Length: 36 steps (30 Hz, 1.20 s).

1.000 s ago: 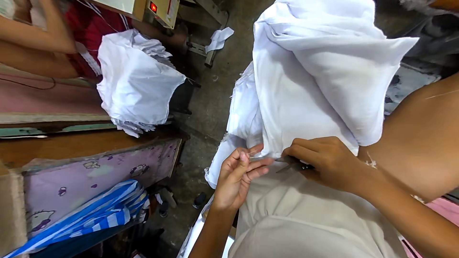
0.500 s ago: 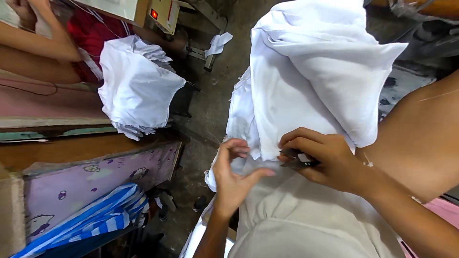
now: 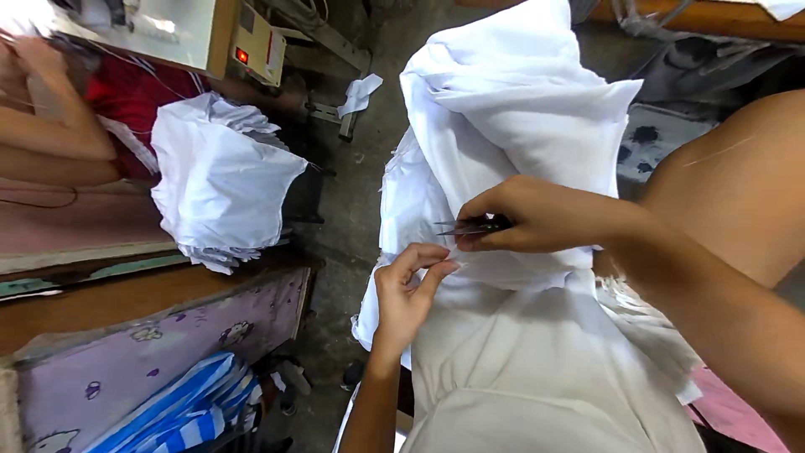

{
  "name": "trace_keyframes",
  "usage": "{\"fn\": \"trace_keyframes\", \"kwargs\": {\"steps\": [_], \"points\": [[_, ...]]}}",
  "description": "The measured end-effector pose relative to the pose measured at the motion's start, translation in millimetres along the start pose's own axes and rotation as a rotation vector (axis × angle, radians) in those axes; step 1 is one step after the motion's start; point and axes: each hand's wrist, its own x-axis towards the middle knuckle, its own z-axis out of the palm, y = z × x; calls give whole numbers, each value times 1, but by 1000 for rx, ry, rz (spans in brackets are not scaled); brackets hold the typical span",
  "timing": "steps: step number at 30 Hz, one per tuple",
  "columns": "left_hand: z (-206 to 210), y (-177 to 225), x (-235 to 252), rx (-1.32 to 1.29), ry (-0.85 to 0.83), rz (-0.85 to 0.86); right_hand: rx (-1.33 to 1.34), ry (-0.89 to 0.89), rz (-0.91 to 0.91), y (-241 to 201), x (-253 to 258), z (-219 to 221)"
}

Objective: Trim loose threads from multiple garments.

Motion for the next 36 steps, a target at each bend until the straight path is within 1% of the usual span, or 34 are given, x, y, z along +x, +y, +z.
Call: {"fn": "trace_keyframes", "kwargs": {"steps": [3, 6, 9, 13, 15, 16, 20, 22, 24, 26, 31, 33, 36], "points": [[2, 1, -1, 161, 120, 145, 74, -53, 50, -3, 5, -6], [2, 8, -1, 337, 191, 256, 123, -70, 88, -7, 7, -9], [3, 16, -1, 402, 185, 330, 122, -87, 121, -10, 9, -9], [5, 20, 1, 369, 123, 324, 124, -102, 173, -13, 11, -8], [6, 20, 0, 318, 98, 277, 131, -63, 196, -12, 12, -6], [6, 20, 0, 267, 84, 233, 129, -13, 201, -11, 10, -4], [7, 28, -4, -20, 60, 39, -5, 307, 142, -14, -4, 10], [7, 34, -5, -152, 60, -14, -89, 383, 105, -26, -16, 10], [5, 38, -5, -259, 30, -22, -188, 395, 84, -39, -28, 8], [2, 40, -5, -345, -17, -9, -303, 364, 65, -46, -41, 4], [-3, 48, -6, -477, -159, 30, -511, 349, -79, -63, -62, -6], [-1, 49, -5, -470, -181, 55, -564, 360, -118, -71, -67, -9], [2, 51, -5, -341, -174, 102, -618, 299, -130, -79, -71, -11]]}}
